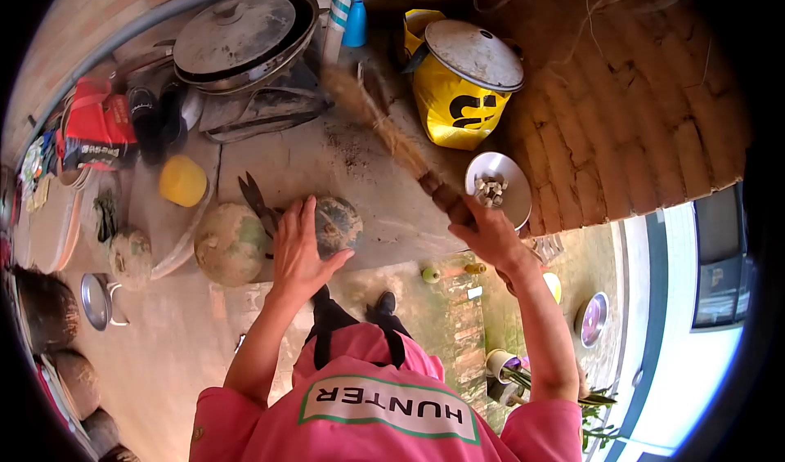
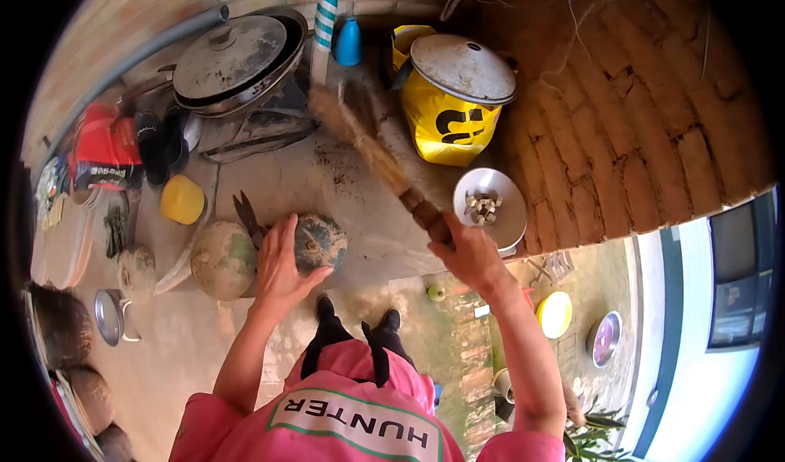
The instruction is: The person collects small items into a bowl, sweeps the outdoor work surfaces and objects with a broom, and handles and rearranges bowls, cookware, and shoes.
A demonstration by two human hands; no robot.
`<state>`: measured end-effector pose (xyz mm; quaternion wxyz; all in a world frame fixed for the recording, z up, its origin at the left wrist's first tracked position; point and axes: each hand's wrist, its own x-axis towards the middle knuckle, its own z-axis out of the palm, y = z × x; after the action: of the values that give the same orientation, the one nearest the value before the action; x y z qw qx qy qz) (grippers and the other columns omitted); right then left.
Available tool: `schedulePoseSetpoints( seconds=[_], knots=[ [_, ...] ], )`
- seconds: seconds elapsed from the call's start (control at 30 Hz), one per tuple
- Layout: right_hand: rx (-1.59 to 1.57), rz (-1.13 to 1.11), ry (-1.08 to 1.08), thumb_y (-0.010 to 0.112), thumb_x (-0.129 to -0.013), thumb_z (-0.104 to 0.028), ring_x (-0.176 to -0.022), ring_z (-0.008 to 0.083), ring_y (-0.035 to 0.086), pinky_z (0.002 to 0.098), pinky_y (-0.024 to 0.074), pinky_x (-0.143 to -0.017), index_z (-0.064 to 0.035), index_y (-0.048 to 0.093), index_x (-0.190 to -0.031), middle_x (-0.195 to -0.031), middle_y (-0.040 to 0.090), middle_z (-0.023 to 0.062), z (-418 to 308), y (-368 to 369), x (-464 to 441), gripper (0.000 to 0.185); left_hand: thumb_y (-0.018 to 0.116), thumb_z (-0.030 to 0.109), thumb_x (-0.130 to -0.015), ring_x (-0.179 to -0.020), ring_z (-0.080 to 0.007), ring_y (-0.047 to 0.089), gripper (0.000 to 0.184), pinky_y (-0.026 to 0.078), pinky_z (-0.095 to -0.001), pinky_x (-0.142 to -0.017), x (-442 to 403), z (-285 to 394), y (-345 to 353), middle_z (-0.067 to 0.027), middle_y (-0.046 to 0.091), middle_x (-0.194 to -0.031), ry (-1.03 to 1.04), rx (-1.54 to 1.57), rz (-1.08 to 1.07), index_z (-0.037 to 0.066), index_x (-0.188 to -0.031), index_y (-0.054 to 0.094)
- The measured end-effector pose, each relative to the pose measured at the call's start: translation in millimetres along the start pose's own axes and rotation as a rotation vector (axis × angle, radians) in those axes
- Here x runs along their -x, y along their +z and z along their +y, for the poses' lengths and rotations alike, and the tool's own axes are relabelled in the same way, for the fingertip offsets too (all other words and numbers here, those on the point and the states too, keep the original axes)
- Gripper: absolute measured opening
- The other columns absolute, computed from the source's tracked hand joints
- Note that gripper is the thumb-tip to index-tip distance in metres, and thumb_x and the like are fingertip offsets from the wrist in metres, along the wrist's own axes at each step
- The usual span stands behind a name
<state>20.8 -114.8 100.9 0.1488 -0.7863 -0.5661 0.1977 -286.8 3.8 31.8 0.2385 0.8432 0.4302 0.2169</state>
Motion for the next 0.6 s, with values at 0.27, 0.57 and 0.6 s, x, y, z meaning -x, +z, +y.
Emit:
schedulePoseSetpoints(
  seconds=[0.27,0.57,0.6],
  knots=[
    [-0.022,-0.079,-0.191,0.073,-0.083,-0.022,-0.083,0.0454,0.065,0.0513,0.0501,-0.072,-0.0059,0.046,-0.139,-0.091,0.066,0.0269,27,-88,82,0.064,0.090,0.044,-0.057,-0.134,-0.0414,0.035,0.121,0.033,-0.0527,-0.107,-18,30,35,-0.0252,0.035,-0.145,-0.303,-0.272,-0.118,0.009,-0.153,0.025],
    [0.171,0.047,-0.123,0.069,-0.086,-0.023,-0.078,0.0455,0.065,0.0532,0.0509,-0.069,-0.0026,0.048,-0.117,-0.081,0.067,0.0245,44,-20,18,0.043,0.089,0.035,-0.056,-0.126,-0.0394,0.042,0.108,0.037,-0.0477,-0.105,10,47,25,-0.0229,0.043,-0.135,-0.292,-0.174,0.088,-0.001,-0.143,0.036],
    [0.162,0.022,-0.162,0.069,-0.086,-0.023,-0.078,0.0453,0.065,0.0533,0.0507,-0.069,-0.0025,0.048,-0.115,-0.080,0.067,0.0246,44,-17,25,0.042,0.089,0.033,-0.056,-0.125,-0.0384,0.044,0.107,0.038,-0.0467,-0.105,22,50,15,-0.0224,0.044,-0.134,-0.293,-0.074,0.124,-0.001,-0.143,0.036]
  ],
)
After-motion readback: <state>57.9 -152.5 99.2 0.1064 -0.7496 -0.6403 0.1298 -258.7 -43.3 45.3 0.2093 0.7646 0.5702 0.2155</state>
